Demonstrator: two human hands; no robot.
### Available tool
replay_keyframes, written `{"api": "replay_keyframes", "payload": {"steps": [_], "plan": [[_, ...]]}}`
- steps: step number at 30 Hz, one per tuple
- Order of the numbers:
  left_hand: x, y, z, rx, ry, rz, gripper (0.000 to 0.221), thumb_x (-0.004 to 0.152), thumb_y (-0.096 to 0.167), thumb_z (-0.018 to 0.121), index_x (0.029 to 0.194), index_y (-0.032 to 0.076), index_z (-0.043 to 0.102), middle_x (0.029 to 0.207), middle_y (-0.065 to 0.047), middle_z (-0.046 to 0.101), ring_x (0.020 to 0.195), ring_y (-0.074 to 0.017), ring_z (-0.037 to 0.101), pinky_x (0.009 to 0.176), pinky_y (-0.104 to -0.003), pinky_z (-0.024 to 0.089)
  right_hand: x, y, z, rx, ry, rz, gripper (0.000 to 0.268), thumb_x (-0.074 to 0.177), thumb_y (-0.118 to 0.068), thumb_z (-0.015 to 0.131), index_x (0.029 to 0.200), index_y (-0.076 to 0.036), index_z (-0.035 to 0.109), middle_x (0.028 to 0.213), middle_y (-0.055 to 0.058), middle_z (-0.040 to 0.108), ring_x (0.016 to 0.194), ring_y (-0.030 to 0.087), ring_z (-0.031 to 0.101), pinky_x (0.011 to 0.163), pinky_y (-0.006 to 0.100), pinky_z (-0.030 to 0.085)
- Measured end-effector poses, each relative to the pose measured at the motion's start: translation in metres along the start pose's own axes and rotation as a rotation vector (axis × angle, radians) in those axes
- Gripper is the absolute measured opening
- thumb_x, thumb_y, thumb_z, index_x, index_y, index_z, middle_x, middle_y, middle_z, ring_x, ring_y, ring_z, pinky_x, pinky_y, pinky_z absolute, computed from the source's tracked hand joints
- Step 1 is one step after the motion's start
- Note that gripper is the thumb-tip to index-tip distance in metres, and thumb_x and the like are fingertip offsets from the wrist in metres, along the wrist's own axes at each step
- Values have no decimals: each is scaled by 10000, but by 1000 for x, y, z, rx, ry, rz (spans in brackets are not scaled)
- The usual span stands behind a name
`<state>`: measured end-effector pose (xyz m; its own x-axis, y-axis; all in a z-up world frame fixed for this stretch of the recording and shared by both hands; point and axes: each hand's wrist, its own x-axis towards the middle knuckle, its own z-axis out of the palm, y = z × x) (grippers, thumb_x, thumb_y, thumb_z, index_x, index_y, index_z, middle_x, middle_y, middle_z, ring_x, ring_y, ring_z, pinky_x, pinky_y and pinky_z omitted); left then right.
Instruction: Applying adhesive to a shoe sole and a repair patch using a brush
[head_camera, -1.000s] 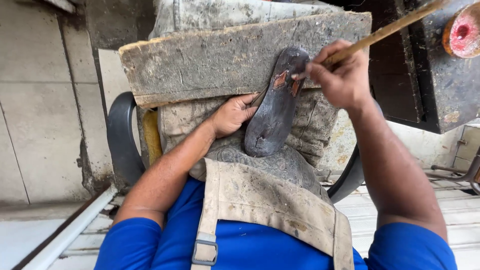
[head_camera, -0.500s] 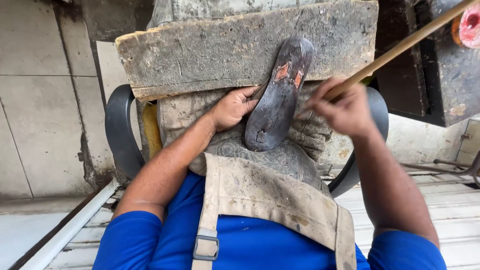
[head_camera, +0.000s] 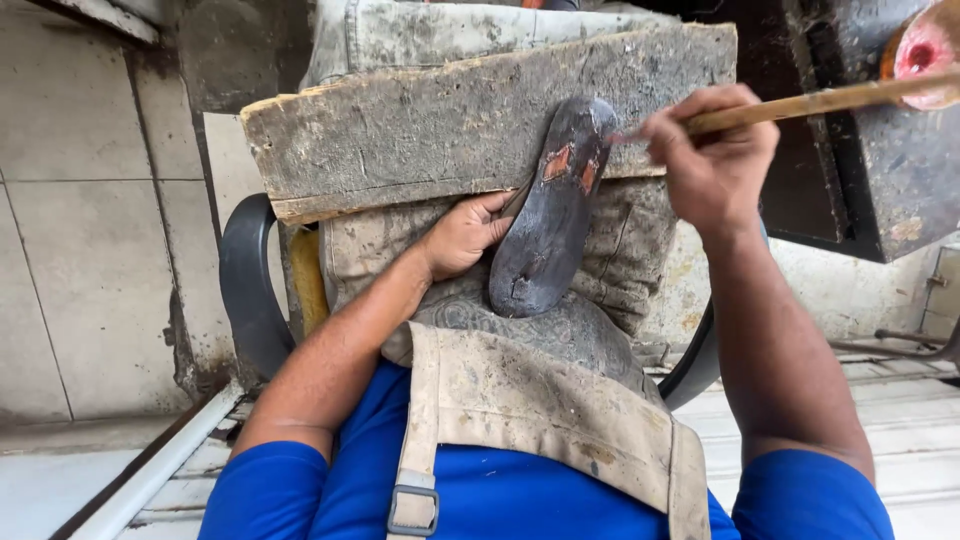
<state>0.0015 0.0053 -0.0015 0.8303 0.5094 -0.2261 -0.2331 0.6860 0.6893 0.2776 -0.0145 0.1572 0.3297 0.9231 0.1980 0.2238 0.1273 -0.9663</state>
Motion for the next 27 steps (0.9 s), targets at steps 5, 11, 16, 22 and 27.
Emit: {"api": "replay_keyframes", "payload": {"steps": [5, 11, 16, 22, 27], "plan": [[-3, 2, 3, -49, -23, -11, 500, 1007, 153, 662, 1479, 52, 531, 1451, -62, 605, 1246, -135, 601, 1122, -318, 498, 19, 8, 10, -187, -17, -127, 306, 1029, 219, 767, 1062, -9, 566, 979, 185, 673, 927, 272, 729, 854, 380, 687], [-1, -6, -1, -54, -7, -2, 525, 994, 166, 677, 1484, 46, 528, 1458, -46, 596, 1254, -117, 583, 1116, -304, 495, 31, 13, 19, -294, -47, -207, 285, 1047, 92, 861, 1060, -9, 594, 937, 161, 706, 868, 261, 751, 762, 358, 663], [-1, -5, -1, -15, -7, 14, 496, 1008, 179, 666, 1475, 66, 543, 1444, -38, 610, 1244, -113, 592, 1117, -296, 489, 35, -19, 45, -126, -305, -96, 244, 1085, 177, 705, 1082, 30, 510, 904, 241, 696, 876, 366, 818, 654, 343, 681], [1, -4, -3, 53, -13, 43, 498, 1016, 202, 656, 1479, 62, 538, 1465, -27, 592, 1280, -98, 556, 1153, -284, 440, 42, -15, 55, -177, -268, -166, 262, 1073, 133, 783, 1056, 25, 544, 905, 202, 706, 877, 334, 814, 680, 346, 672], [-1, 4, 1, 21, -32, 16, 485, 1013, 203, 660, 1469, 76, 553, 1452, -25, 605, 1264, -114, 582, 1129, -300, 478, 39, 8, 48, -159, -145, -309, 288, 1040, 174, 785, 1094, 22, 546, 992, 219, 640, 914, 335, 751, 764, 373, 642]]}}
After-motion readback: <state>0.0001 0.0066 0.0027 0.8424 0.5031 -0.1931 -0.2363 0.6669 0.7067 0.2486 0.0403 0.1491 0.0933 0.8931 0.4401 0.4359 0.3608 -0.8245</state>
